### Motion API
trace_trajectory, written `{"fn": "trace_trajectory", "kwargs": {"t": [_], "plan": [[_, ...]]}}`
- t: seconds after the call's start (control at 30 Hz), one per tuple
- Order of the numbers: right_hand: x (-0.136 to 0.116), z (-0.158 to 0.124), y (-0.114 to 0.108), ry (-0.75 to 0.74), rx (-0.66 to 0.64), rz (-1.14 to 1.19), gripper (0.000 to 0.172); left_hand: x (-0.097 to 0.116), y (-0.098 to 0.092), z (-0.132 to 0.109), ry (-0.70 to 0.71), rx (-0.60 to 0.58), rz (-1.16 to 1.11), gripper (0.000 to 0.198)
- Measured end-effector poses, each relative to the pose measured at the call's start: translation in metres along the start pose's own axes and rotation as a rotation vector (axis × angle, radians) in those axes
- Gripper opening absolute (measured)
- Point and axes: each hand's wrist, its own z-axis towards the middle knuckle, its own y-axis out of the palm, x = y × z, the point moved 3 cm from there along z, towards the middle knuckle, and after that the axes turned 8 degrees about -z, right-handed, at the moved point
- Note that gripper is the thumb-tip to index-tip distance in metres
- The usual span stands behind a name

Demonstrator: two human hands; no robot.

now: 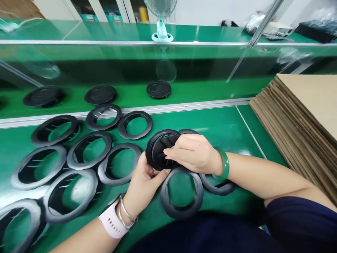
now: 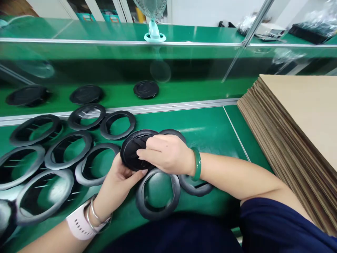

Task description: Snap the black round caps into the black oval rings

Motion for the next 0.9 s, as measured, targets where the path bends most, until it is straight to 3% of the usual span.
{"fn": "trace_trajectory", "kwargs": {"t": [0.2,0.6,0.9], "plan": [[0.004,-0.002,0.007,0.008,-0.09,-0.076,0.031,0.004,0.001,-0.003,0.027,0.001,0.012,0.056],[0.003,0.0,0.006,-0.085,-0.036,-0.082,0.031,0.003,-0.001,-0.004,0.037,0.006,0.045,0.056],[0.006,0.0,0.011,0.025,-0.137,-0.06,0.031,0.005,0.002,-0.003,0.029,-0.029,0.004,0.049]]}}
